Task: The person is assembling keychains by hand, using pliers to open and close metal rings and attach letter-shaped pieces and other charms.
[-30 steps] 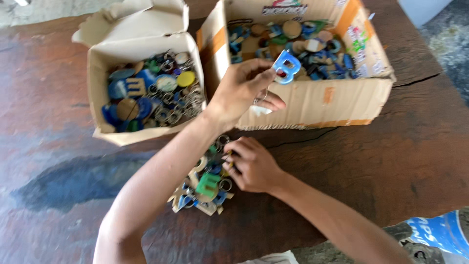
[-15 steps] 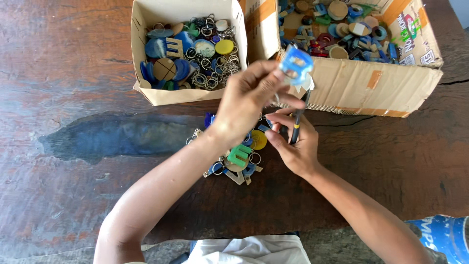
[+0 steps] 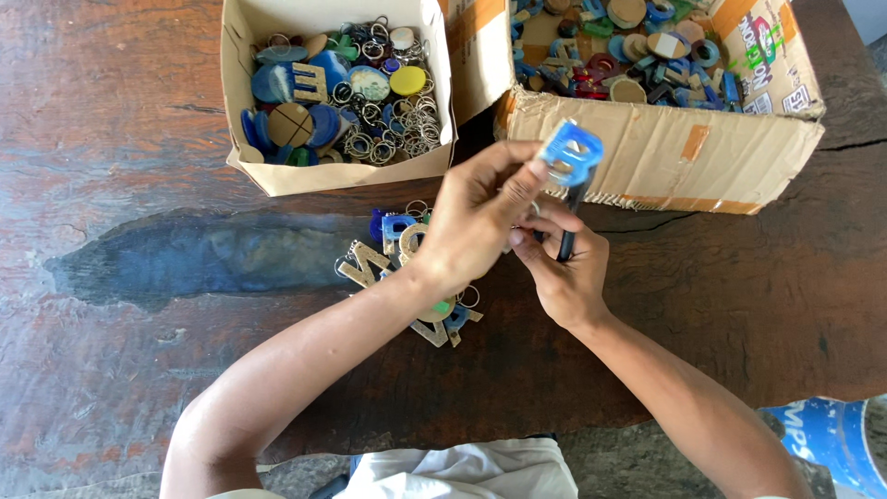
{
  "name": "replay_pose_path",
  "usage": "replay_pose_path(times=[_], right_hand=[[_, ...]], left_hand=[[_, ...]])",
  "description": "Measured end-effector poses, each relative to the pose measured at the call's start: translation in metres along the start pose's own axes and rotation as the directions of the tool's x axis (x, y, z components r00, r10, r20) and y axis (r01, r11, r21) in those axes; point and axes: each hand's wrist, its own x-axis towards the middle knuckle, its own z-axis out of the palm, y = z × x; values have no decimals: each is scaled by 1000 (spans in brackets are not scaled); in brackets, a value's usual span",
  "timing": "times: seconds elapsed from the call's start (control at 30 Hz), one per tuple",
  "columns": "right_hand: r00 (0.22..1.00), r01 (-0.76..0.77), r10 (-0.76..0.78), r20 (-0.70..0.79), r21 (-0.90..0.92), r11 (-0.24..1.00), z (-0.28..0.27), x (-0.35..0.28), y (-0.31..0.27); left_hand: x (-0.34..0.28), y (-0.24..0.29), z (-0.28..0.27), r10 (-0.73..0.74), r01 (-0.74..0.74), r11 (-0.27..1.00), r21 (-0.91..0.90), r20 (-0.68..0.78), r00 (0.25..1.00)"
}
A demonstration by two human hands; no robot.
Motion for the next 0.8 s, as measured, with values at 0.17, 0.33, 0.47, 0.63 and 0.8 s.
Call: replay_pose_path(times=[0.17, 0.33, 0.47, 0.63, 0.8], right_hand=[[1000, -22, 22, -9, 22, 1000, 0, 2, -13], [998, -33, 34, -46, 17, 999, -7, 0, 4], [996, -15, 20, -85, 59, 998, -12, 2, 11], [993, -13, 13, -119, 0, 1000, -19, 2, 14], [995, 3, -9, -98, -55, 998, -14, 1, 8]], left_hand=[[-2, 8, -16, 36, -35, 996, 76, -12, 999], [7, -10, -34, 86, -84, 993, 87, -22, 996], [5, -10, -31, 99, -91, 986, 141, -49, 994], [8, -27, -42, 50, -40, 988, 147, -66, 997], [3, -33, -35, 42, -24, 975, 219, -77, 996]])
